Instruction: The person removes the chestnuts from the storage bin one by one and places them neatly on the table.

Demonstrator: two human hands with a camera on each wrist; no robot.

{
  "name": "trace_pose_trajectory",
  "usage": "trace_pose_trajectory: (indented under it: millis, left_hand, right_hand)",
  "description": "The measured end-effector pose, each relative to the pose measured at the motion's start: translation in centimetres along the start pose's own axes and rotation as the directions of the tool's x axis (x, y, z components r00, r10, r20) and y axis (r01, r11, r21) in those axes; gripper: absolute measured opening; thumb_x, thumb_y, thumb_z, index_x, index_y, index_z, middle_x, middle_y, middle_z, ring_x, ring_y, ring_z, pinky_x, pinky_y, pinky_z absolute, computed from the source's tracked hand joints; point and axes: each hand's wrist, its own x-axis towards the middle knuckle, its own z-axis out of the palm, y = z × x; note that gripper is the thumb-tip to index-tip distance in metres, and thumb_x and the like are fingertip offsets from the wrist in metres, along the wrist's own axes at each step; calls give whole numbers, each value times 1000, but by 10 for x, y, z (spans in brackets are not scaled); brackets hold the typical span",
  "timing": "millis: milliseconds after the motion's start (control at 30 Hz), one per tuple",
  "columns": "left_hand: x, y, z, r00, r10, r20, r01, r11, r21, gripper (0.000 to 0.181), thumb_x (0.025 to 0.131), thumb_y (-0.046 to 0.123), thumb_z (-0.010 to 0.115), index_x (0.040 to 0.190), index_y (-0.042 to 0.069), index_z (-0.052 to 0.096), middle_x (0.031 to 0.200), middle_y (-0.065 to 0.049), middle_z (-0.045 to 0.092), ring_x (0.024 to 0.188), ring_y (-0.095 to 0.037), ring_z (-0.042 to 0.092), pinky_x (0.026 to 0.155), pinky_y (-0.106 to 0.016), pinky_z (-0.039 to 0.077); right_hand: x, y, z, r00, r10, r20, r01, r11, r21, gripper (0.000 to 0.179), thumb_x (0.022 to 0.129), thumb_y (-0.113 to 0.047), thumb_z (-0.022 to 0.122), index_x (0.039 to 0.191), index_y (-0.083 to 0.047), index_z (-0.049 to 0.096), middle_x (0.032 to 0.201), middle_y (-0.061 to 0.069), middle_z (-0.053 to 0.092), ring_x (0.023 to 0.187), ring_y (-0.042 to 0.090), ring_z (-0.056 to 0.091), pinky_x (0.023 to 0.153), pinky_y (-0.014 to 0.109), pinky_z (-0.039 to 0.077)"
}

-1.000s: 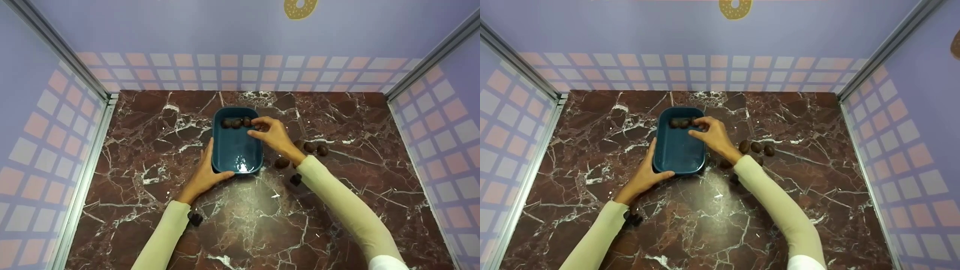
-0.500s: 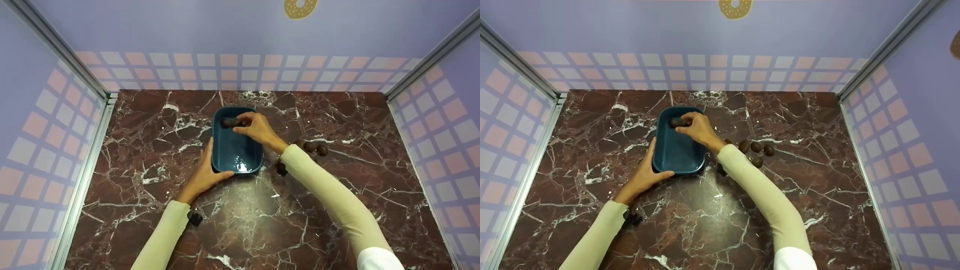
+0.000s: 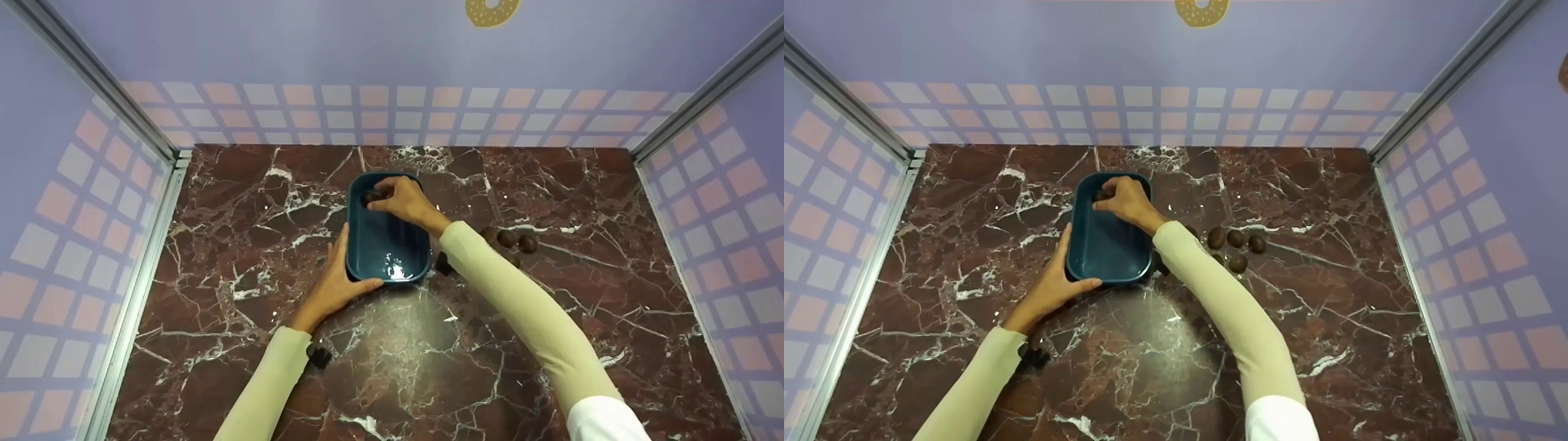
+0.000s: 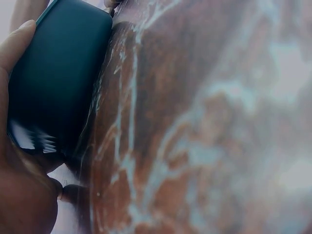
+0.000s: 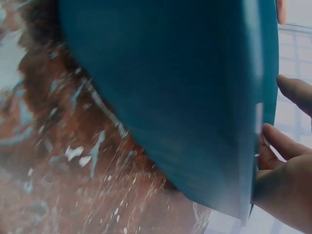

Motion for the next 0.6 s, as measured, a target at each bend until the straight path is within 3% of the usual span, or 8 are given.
trace_pose_trajectory:
  millis: [300,600]
  left_hand:
    - [0,-1,0,1000,5,-9,-5,1000,21,142,83,51,97,179,17,-2,185,-14,3,167,-49,-7,134,-65,-2]
    - [-1,0,1,1000,-3,-7,3,1000,15,141,84,51,96,179,19,-2,186,-13,1,166,-51,-12,131,-73,1]
  right_hand:
    - [11,-1,6,998,61,-5,-61,998,31,56,94,-23,89,142,2,71,136,19,74,122,32,73,105,45,60]
    - [10,5,8,998,2,58,0,1000,-27,44,94,-16,89,132,2,77,127,18,79,113,30,75,99,43,61]
